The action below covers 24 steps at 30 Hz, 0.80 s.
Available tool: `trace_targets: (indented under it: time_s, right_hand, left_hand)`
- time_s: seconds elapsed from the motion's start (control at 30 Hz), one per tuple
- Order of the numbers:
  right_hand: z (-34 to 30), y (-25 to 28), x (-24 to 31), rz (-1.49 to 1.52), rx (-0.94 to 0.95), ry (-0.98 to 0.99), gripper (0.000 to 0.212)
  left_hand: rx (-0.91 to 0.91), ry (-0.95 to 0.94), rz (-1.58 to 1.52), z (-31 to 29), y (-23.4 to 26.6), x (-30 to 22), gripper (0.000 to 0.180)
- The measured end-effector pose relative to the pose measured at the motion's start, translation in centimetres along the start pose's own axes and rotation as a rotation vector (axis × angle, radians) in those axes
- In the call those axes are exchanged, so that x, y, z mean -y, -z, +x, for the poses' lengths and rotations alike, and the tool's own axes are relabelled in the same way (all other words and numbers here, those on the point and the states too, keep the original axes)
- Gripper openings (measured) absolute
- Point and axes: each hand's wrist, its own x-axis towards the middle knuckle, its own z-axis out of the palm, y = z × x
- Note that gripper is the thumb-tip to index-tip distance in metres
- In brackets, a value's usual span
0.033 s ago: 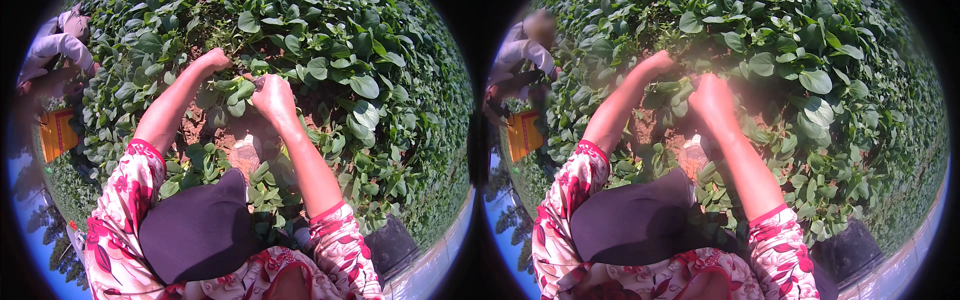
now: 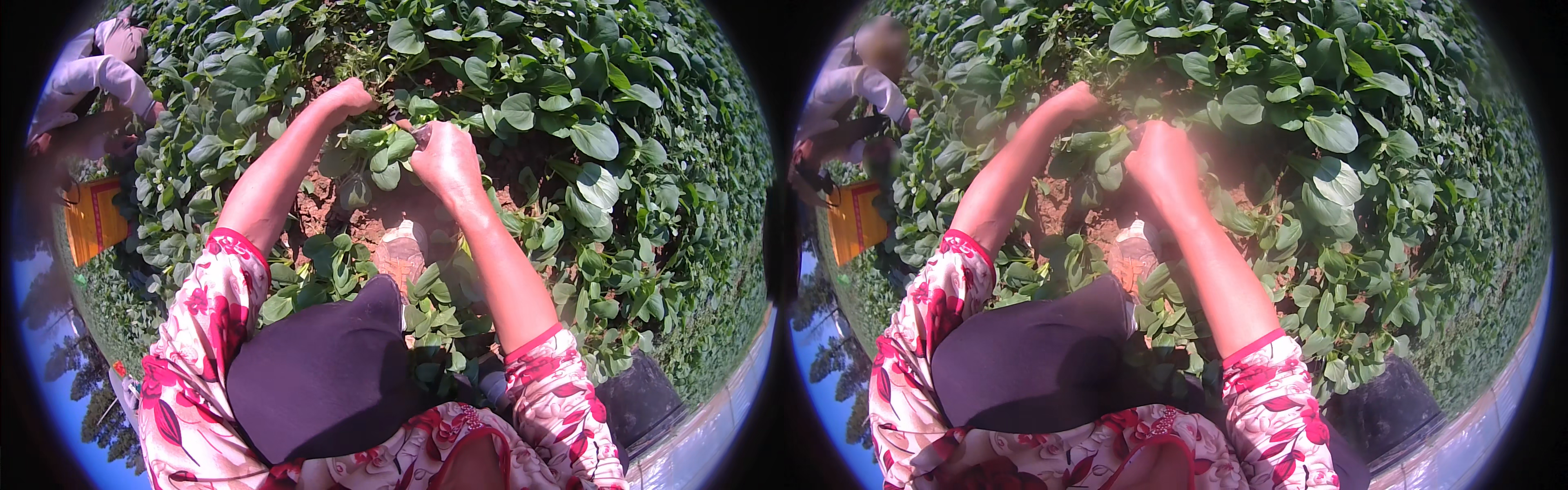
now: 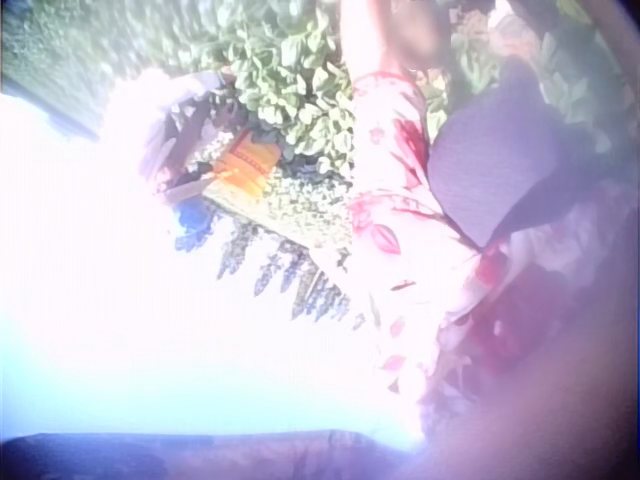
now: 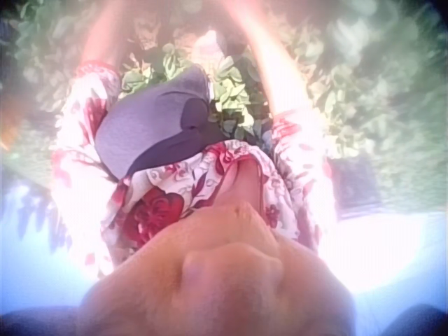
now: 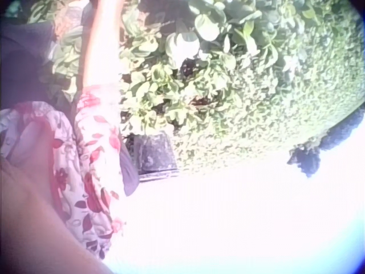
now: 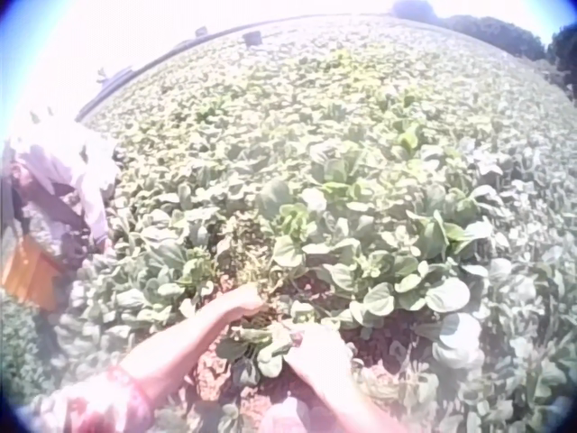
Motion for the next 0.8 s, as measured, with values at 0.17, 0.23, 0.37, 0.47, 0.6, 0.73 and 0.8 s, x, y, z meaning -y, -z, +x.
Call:
trace_targets:
  time_s: [0.17,0.23,0.37,0.47,0.6,0.73,0.8]
  right_hand:
    - [-0.6,-1.1,-0.3,-0.173,-0.052,0.235,0.024]
    - [-1.2,0.0,0.4,-0.181,-0.018,0.17,0.026]
    - [-2.3,1.9,0.3,-0.191,0.011,0.17,0.023]
    - [-3.0,2.6,0.6,-0.217,0.075,0.267,0.02]
    - [-3.4,2.6,0.6,-0.3,0.095,0.359,0.016]
    - [-2.5,2.0,0.7,-0.346,0.144,0.412,0.016]
    - [-1.4,1.9,0.2,-0.33,0.105,0.416,0.016]
  left_hand:
    - [-0.146,-0.045,-0.311,-2.7,5.5,2.8,0.037]
    - [-0.148,-0.084,-0.757,-3.5,6.1,3.1,0.029]
    - [-0.261,-0.063,-0.876,-5.9,7.3,2.2,0.026]
    - [-0.264,-0.029,-0.86,-6.1,7.5,3.2,0.027]
    - [-0.439,-0.023,-0.695,-5.3,8.6,3.9,0.038]
    - [-0.504,-0.054,-0.758,-5.4,9.9,2.8,0.019]
    - [-0.618,-0.14,-0.638,-5.9,10.1,2.0,0.022]
